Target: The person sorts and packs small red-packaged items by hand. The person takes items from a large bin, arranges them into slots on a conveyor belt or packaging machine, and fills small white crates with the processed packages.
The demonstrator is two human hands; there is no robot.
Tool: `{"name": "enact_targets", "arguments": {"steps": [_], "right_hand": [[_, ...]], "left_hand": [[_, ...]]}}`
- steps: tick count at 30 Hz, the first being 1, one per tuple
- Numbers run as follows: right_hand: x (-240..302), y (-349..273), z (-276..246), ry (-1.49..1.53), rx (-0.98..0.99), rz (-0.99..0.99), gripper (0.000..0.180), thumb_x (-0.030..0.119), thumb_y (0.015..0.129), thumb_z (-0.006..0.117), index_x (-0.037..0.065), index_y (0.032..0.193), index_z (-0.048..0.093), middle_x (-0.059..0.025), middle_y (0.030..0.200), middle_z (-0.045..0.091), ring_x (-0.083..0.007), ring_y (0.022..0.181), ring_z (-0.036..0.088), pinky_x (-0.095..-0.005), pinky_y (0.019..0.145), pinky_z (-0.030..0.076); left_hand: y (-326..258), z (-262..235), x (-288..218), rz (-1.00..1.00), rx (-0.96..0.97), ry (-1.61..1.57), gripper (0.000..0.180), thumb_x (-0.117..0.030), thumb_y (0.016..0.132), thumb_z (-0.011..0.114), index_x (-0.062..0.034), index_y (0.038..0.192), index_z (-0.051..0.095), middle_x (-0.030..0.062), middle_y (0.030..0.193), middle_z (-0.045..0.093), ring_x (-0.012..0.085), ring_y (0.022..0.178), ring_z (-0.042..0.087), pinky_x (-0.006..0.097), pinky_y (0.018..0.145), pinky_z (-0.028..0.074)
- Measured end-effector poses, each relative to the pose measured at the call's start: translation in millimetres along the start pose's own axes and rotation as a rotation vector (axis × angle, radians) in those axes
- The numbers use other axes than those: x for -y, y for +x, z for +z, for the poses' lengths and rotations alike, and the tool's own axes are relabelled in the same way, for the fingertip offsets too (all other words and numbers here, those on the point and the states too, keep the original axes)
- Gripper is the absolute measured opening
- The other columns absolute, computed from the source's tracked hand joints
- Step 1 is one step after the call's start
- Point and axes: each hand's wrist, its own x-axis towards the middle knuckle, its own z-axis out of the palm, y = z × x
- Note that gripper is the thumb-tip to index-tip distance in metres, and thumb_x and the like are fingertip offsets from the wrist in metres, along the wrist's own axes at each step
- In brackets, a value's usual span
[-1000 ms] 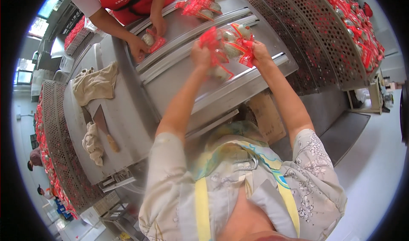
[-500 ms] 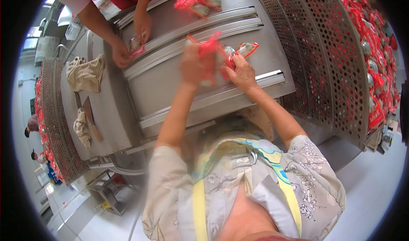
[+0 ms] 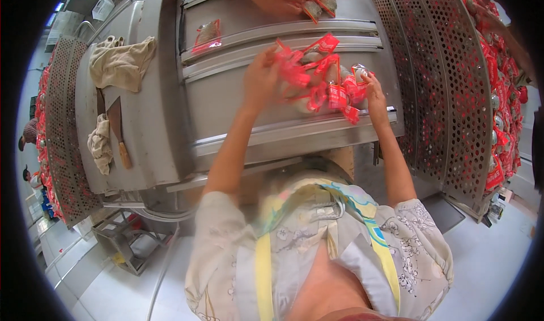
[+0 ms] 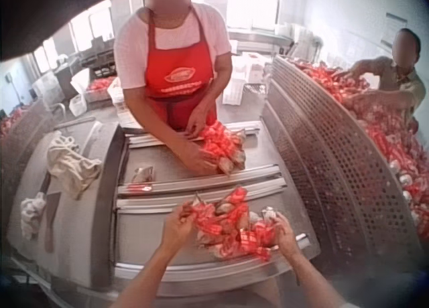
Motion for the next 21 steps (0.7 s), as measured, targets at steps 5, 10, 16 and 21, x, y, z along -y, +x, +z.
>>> {"name": "enact_targets", "arguments": {"steps": [5,10,16,21], "right_hand": [[56.2,22.2,22.4,-0.349,-0.103,-0.156,0.031,0.023,0.084,0.061,0.003,0.107,0.058,-0.0179,0.111,0.055,-0.0303,0.107,0.051,-0.0360,0.090,0.040],[117.4,23.5,134.5,-0.129,0.221,-0.275,0.027,0.012,0.077,0.064,0.003,0.102,0.059,-0.0127,0.100,0.059,-0.0286,0.096,0.057,-0.0351,0.080,0.046],[108.9,28.2,234.2,0.024,0.230,-0.040,0.024,0.017,0.081,0.061,0.003,0.100,0.062,-0.0124,0.091,0.063,-0.0219,0.080,0.061,-0.0306,0.068,0.048],[89.9,34.9,257.1,0.186,0.302,0.160,0.017,0.010,0.083,0.060,0.001,0.096,0.065,-0.0036,0.074,0.065,-0.0054,0.066,0.053,-0.0226,0.060,0.043]], "left_hand": [[15.6,-21.9,9.3,-0.299,-0.104,-0.329,0.019,-0.012,0.086,0.057,-0.0051,0.104,0.062,0.0011,0.079,0.064,0.0071,0.069,0.061,0.018,0.051,0.038],[14.0,-50.1,12.8,-0.334,-0.243,-0.464,0.015,-0.012,0.085,0.060,-0.0031,0.097,0.063,0.0020,0.073,0.063,0.0086,0.060,0.061,0.018,0.047,0.036],[-5.0,-74.2,27.0,-0.403,-0.278,-0.554,0.020,-0.015,0.086,0.060,-0.0005,0.100,0.061,0.0024,0.073,0.062,0.0075,0.054,0.056,0.018,0.048,0.038],[-4.9,-81.1,65.0,-0.237,-0.566,-0.352,0.024,-0.015,0.088,0.057,0.0004,0.106,0.060,0.0027,0.086,0.063,0.0074,0.072,0.058,0.021,0.061,0.045]]}}
